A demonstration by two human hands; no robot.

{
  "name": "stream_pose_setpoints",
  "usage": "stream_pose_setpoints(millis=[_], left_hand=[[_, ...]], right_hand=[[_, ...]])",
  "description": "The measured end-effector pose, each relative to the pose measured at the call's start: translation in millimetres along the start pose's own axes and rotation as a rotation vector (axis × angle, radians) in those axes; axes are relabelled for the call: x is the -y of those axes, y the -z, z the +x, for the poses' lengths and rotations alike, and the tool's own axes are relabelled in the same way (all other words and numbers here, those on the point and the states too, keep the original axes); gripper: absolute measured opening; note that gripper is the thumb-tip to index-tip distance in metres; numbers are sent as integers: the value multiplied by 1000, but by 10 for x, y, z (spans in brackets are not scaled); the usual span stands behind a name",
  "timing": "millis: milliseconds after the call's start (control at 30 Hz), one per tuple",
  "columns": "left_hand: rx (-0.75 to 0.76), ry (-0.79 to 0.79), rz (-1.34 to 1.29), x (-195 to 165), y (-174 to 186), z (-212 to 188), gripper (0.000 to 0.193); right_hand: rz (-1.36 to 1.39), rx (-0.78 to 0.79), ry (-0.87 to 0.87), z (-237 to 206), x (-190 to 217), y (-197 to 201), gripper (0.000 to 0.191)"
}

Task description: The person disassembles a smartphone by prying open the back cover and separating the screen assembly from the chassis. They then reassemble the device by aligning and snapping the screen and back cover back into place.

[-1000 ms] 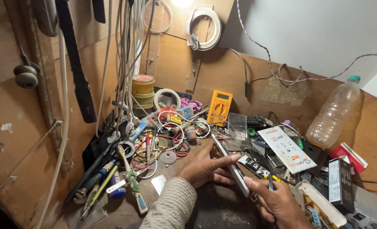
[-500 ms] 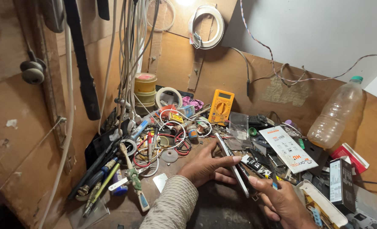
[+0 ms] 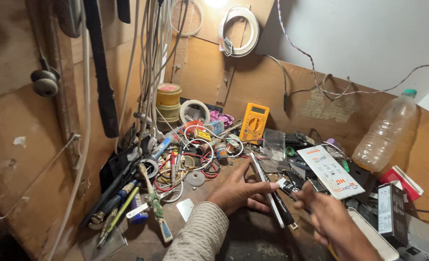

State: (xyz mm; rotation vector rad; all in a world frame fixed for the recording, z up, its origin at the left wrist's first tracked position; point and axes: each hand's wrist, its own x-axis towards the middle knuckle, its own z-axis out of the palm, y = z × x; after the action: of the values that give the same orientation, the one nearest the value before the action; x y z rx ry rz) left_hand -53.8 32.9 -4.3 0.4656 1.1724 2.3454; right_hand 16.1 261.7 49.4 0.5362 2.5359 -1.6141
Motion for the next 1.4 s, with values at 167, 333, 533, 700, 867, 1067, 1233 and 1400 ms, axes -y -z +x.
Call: stream_pose_setpoints(millis=[167, 333, 533, 700, 867, 1067, 1233, 1400], left_hand=[[-36, 19, 16, -19, -5, 1, 127], [-34, 16, 0, -33, -39, -3, 123], [-33, 2, -12, -49, -56, 10, 118], [-40, -9, 11, -55, -60, 14, 113], [-23, -2, 1, -48, -68, 17, 108], [-46, 3, 35, -58, -75, 14, 105], [-7, -18, 16, -65, -78, -4, 100], [-38, 4, 37, -75, -85, 8, 100]], right_hand=[[117, 38, 168, 53, 442, -145, 72], [-138, 83, 447, 468, 616, -303, 43], [-139, 50, 635, 757, 712, -462, 31], [-208, -37, 630, 722, 766, -543, 29], [-79, -48, 694, 668, 732, -617, 22], [-126, -79, 717, 635, 756, -628, 21], [-135, -97, 731, 591, 766, -639, 22], [-193, -197, 768, 512, 798, -664, 21]])
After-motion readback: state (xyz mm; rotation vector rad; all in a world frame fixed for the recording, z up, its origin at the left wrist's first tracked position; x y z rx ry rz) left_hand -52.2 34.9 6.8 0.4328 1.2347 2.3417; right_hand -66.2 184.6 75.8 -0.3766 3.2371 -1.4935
